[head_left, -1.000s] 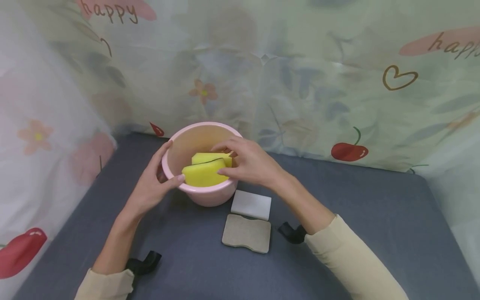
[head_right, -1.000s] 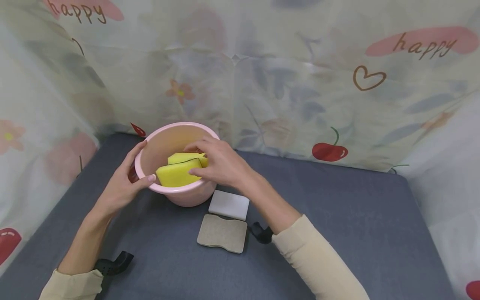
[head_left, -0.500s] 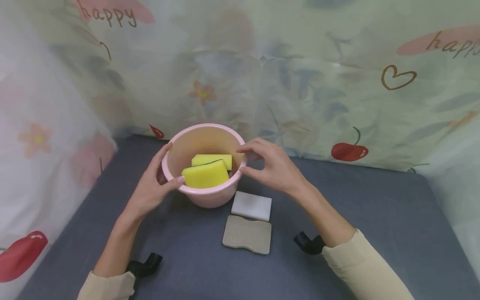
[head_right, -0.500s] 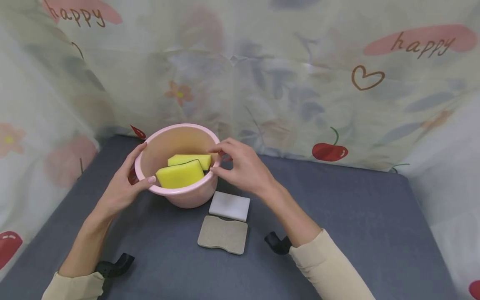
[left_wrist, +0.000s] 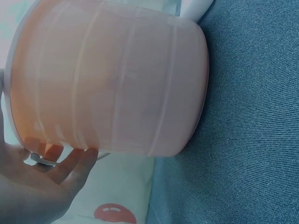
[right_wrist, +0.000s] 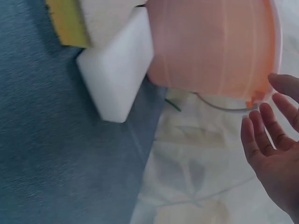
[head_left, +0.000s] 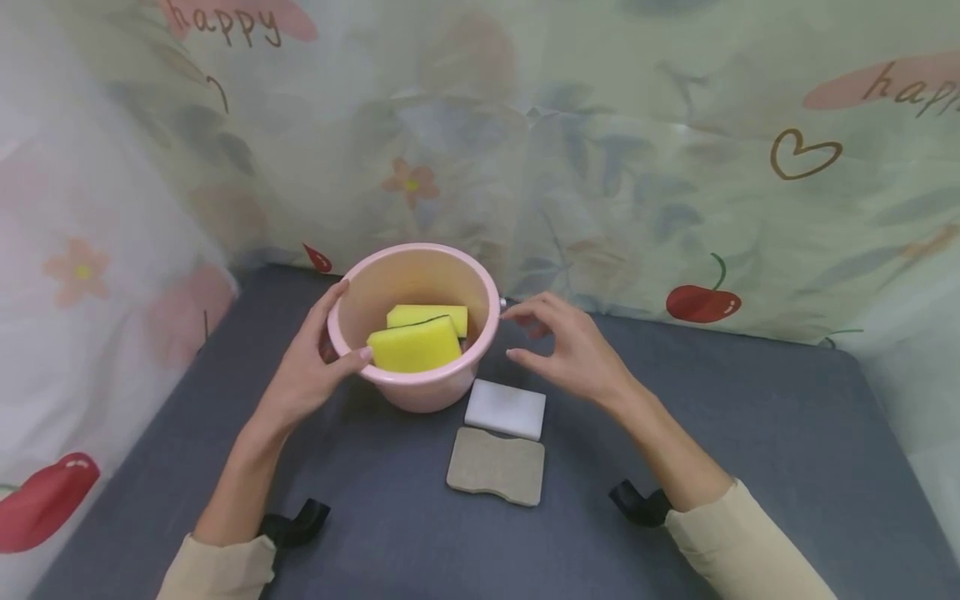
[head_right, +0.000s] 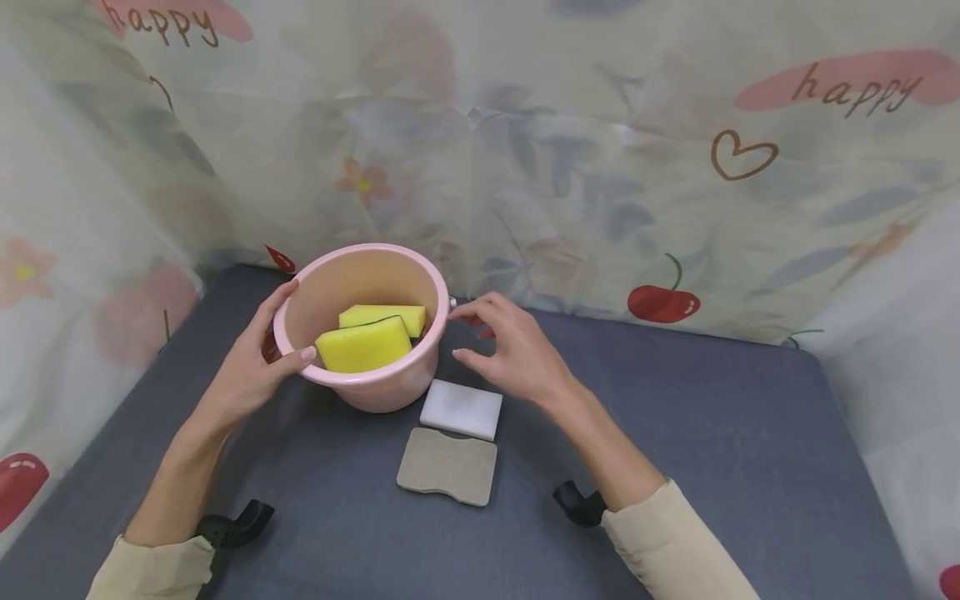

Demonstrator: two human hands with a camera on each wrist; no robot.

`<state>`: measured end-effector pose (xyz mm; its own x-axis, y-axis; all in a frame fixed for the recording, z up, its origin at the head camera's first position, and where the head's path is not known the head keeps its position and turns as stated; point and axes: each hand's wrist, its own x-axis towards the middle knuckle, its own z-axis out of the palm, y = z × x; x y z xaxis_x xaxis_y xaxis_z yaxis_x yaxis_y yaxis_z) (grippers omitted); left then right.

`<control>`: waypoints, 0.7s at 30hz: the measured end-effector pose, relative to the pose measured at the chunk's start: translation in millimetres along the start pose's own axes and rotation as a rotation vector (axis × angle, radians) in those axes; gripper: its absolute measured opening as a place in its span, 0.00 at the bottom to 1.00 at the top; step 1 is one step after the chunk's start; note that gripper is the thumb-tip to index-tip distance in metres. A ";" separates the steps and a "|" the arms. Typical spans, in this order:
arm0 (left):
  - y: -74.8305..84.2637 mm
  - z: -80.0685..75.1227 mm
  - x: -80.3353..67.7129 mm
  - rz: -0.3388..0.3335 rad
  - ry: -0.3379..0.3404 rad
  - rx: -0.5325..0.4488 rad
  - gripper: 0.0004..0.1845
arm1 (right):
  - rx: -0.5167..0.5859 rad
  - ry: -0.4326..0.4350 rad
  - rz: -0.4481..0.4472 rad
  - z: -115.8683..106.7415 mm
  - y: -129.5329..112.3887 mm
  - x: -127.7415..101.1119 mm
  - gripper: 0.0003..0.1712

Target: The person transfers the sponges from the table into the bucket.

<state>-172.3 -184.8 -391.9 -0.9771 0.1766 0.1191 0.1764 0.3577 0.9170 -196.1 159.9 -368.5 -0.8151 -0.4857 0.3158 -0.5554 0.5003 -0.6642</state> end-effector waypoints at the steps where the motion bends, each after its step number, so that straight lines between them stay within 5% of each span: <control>1: 0.3 0.2 0.4 -0.003 -0.001 0.001 0.50 | -0.009 -0.003 0.008 0.5 2.1 -2.6 0.24; 21: 1.4 1.3 -0.2 -0.028 0.007 0.025 0.50 | -0.040 -0.125 0.096 22.8 40.1 -52.2 0.25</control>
<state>-171.7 -183.1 -391.1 -0.9824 0.1601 0.0964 0.1521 0.3850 0.9103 -172.1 189.0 -427.1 -0.8396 -0.5179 0.1637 -0.4836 0.5756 -0.6594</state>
